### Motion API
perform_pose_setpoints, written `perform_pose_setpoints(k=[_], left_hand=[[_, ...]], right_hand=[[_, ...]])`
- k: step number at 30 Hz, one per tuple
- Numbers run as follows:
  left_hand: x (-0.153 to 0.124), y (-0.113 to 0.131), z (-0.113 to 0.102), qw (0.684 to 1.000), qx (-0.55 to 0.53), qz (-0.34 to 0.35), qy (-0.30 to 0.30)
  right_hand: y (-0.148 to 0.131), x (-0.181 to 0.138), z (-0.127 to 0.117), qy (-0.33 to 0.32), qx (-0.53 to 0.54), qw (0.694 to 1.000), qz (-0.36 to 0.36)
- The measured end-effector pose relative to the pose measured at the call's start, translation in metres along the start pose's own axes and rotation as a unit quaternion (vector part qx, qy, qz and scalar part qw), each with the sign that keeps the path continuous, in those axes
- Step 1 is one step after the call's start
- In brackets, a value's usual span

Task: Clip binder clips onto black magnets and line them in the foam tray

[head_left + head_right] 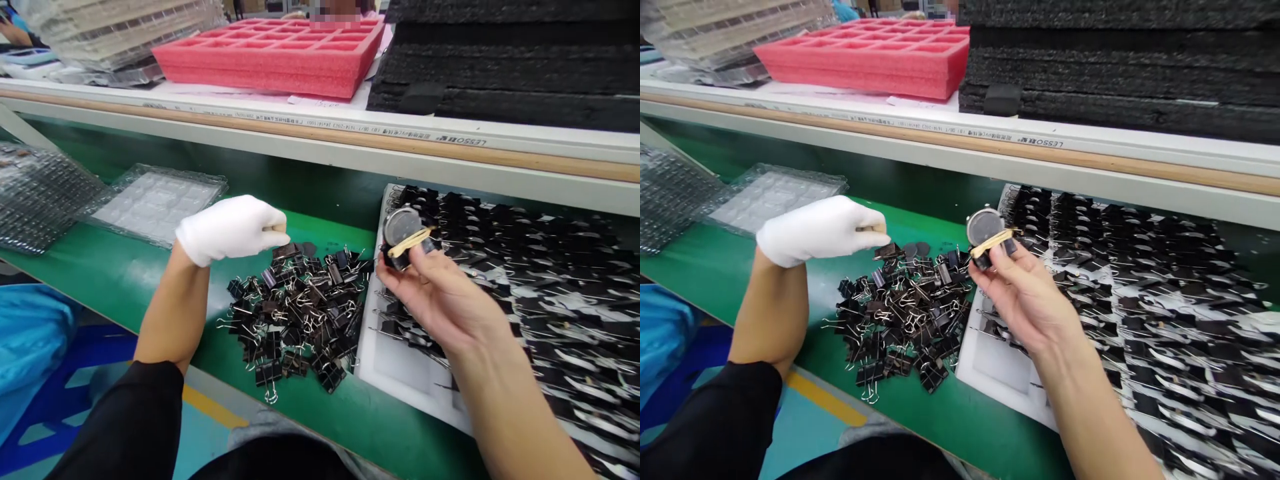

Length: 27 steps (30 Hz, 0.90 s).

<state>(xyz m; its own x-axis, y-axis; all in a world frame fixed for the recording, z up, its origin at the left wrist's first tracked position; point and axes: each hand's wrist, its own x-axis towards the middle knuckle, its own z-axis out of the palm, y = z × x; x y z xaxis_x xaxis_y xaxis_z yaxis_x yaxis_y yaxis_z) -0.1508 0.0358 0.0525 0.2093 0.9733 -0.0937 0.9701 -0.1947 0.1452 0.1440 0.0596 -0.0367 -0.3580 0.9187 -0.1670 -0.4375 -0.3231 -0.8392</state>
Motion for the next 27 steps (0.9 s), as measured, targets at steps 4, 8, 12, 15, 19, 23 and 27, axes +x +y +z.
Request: perform_pose_setpoints(k=[4,8,12,15,19,23,27], left_hand=[[-0.003,0.030,0.002,0.973,-0.161,0.008,0.167],[0.005,0.067,0.020,0.931,-0.316,0.010,0.185],[0.009,0.074,0.032,0.920,-0.350,0.050,0.168],[0.008,0.066,0.032,0.927,-0.338,0.092,0.136],[0.003,0.063,0.028,0.940,-0.328,0.073,0.060],[0.001,0.071,0.029,0.949,-0.307,0.025,0.065],[0.002,0.075,0.029,0.950,-0.303,0.020,0.074]], right_hand=[[0.010,-0.008,0.012,-0.040,-0.013,0.999,0.002],[0.015,-0.014,0.017,-0.086,-0.011,0.996,-0.007],[0.012,-0.014,0.015,-0.088,-0.009,0.996,-0.026],[0.007,-0.014,0.012,-0.099,-0.016,0.994,-0.034],[0.005,-0.014,0.010,-0.117,-0.033,0.992,-0.029],[0.007,-0.014,0.012,-0.115,-0.035,0.992,-0.042],[0.007,-0.013,0.014,-0.109,-0.046,0.991,-0.056]])
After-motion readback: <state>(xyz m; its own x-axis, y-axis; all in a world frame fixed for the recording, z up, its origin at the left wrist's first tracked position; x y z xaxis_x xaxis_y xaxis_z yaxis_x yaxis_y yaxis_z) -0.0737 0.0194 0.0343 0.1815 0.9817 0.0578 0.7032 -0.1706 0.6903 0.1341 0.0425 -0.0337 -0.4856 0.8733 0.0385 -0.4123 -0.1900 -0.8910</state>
